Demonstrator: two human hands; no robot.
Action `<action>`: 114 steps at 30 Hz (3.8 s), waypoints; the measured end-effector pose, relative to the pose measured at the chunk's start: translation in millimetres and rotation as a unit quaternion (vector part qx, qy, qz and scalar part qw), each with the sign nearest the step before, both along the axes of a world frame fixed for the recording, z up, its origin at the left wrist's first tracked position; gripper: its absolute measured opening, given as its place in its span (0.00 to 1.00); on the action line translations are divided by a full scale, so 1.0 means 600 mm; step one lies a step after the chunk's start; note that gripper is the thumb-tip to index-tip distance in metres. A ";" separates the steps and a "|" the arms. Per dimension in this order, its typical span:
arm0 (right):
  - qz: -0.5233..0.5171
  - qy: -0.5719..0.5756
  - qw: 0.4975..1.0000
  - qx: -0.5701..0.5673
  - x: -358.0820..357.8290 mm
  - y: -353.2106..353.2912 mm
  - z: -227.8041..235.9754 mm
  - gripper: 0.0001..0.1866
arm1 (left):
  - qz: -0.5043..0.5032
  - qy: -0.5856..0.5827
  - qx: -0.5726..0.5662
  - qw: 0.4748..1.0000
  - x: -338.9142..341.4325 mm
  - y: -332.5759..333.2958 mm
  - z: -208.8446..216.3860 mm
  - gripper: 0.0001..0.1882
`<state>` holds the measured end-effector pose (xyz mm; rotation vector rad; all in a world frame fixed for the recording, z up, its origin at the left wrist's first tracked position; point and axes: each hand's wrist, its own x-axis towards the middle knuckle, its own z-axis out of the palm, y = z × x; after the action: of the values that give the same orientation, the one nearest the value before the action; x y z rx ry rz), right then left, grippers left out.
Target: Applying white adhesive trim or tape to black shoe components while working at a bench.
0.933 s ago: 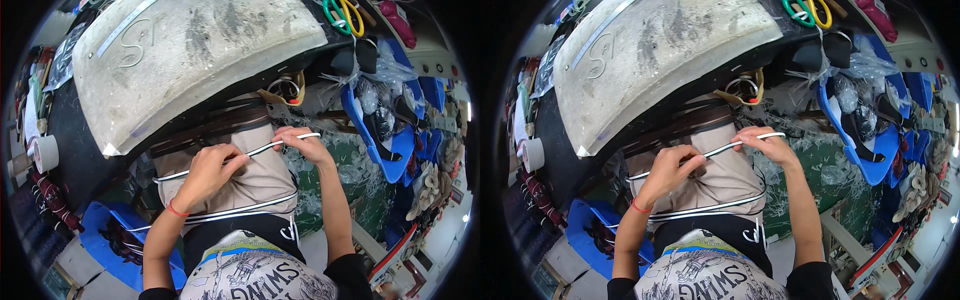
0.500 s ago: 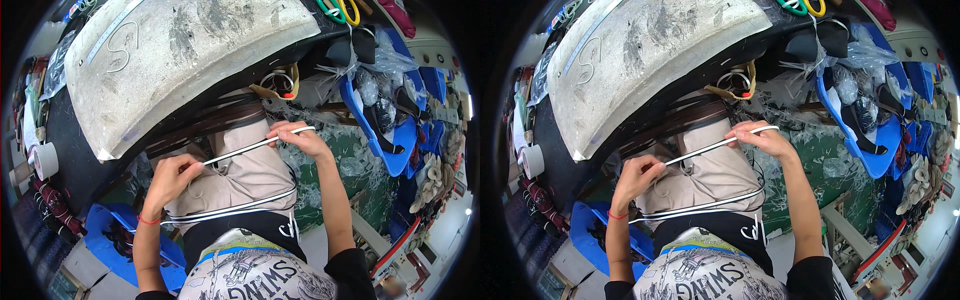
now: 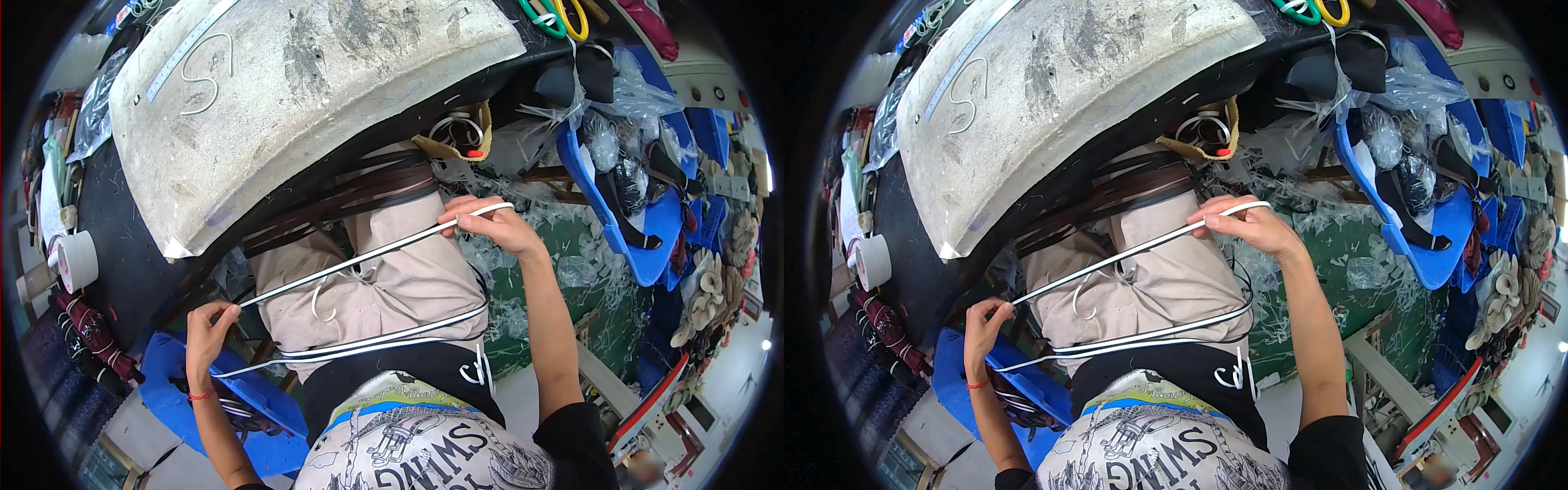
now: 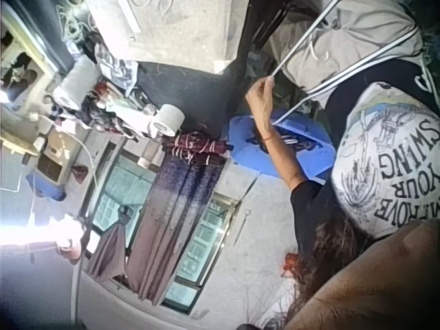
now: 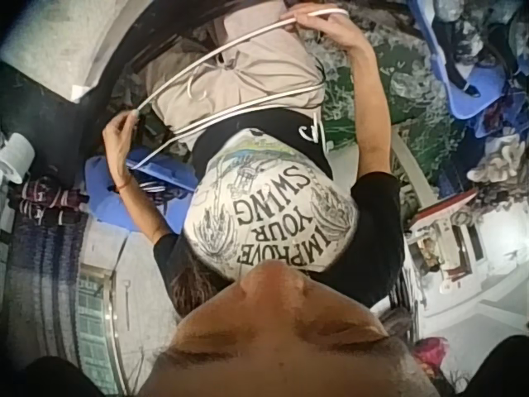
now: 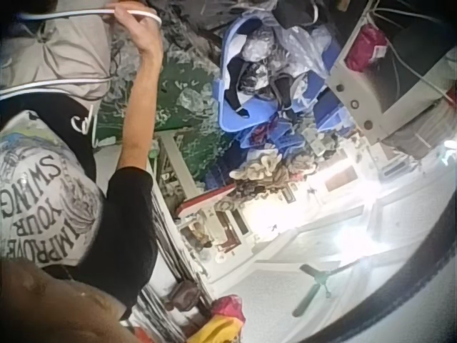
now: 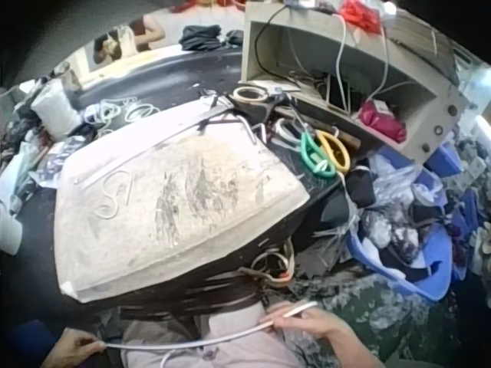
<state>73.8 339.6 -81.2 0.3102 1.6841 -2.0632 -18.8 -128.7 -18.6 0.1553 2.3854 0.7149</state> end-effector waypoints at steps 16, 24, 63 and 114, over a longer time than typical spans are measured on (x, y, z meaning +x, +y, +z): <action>-0.022 0.003 1.000 0.016 -0.004 -0.007 0.011 0.15 | -0.141 -0.048 0.219 0.964 0.004 0.349 -0.009 0.11; -0.014 -0.032 0.999 -0.020 0.005 0.006 -0.009 0.18 | -0.143 -0.050 0.158 0.976 -0.006 0.305 -0.010 0.11; -0.076 -0.036 0.995 0.054 0.005 -0.012 -0.001 0.11 | 0.018 0.032 -0.013 0.999 0.028 -0.064 -0.015 0.11; -0.548 0.171 0.680 0.456 0.139 0.161 0.135 0.13 | 0.056 -0.182 0.202 0.961 0.020 -0.074 0.116 0.07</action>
<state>157.3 436.1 -0.2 1.6963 3.2163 -1.6430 -6.5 -173.1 50.8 0.0512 1.8887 1.1736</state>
